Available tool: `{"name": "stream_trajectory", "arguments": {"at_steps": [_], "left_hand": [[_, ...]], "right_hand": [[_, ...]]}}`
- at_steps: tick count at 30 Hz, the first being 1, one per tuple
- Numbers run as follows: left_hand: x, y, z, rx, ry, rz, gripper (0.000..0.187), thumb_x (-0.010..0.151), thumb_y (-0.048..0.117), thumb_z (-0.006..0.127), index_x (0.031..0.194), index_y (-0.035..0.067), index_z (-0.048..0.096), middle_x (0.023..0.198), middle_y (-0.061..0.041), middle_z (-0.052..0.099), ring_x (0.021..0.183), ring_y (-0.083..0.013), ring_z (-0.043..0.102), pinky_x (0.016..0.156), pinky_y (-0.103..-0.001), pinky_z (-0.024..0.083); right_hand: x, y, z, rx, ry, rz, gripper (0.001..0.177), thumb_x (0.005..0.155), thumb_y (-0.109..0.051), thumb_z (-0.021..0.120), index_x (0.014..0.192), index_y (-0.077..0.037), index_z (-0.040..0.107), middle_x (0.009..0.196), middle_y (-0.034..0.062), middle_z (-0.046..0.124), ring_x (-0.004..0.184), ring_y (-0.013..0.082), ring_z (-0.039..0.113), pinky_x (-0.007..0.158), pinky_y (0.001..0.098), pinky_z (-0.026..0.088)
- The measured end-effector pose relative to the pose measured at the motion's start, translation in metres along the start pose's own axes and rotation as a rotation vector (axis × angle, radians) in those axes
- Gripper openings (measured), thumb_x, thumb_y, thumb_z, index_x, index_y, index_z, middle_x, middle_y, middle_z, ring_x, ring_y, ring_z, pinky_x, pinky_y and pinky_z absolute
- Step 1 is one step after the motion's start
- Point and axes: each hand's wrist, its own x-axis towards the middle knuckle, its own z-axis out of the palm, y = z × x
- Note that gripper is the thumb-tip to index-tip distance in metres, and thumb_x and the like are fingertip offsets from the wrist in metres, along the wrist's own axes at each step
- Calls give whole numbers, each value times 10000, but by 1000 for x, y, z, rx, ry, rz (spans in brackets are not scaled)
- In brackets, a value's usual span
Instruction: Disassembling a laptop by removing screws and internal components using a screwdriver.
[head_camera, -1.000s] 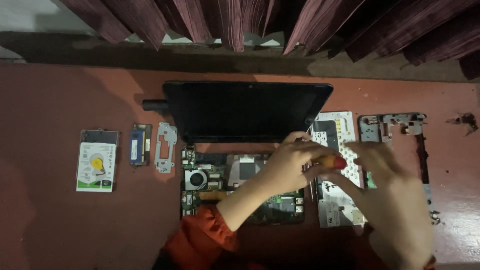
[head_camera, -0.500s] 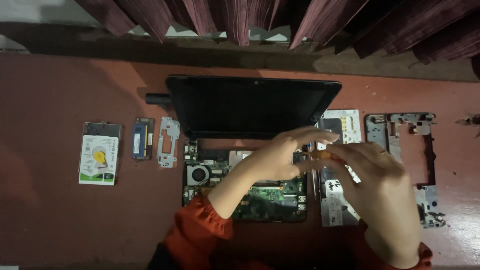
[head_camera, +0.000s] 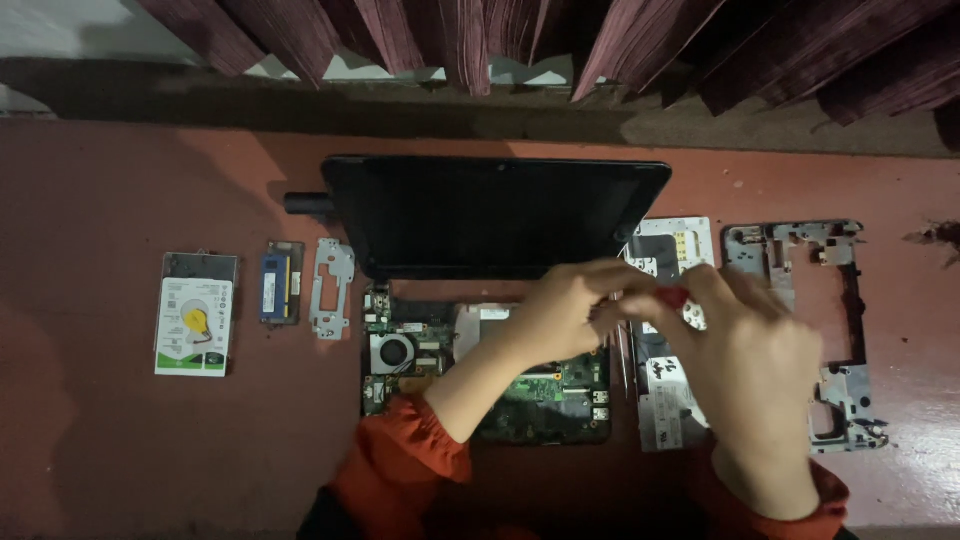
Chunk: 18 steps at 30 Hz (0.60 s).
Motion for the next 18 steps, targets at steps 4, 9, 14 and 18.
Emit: {"name": "stream_trajectory", "arguments": {"at_steps": [4, 9, 14, 18], "left_hand": [[2, 2, -5, -25, -60, -97, 279, 933, -6, 555, 1194, 63, 624, 1160, -106, 697, 957, -224, 707, 889, -322, 575], [4, -4, 8, -162, -95, -93, 199, 934, -75, 510, 1095, -6, 605, 1097, -164, 688, 1014, -273, 694, 889, -332, 598], [-2, -3, 2, -215, -107, -61, 321, 937, -73, 497, 1243, 21, 525, 1218, -177, 626, 1134, -326, 626, 939, -400, 553], [-1, 26, -30, -137, -166, -213, 421, 980, 99, 498, 1398, 82, 448, 1432, -158, 520, 1326, -331, 519, 1092, -430, 451]], "right_hand": [[11, 15, -25, 440, 7, -256, 501, 874, -81, 737, 1328, 31, 559, 1203, 211, 649, 841, 188, 685, 742, 223, 626], [11, 14, -19, 578, -129, -278, 252, 892, 45, 620, 1132, -13, 675, 1118, 174, 727, 733, 166, 763, 523, 147, 650], [3, -2, -21, 478, -67, -194, 279, 875, 101, 605, 1100, -45, 683, 1099, 139, 741, 547, 82, 684, 354, 133, 539], [-6, -15, -12, 424, 14, -153, 219, 886, -45, 660, 1099, -92, 684, 1092, 97, 714, 890, 229, 714, 709, 348, 610]]}}
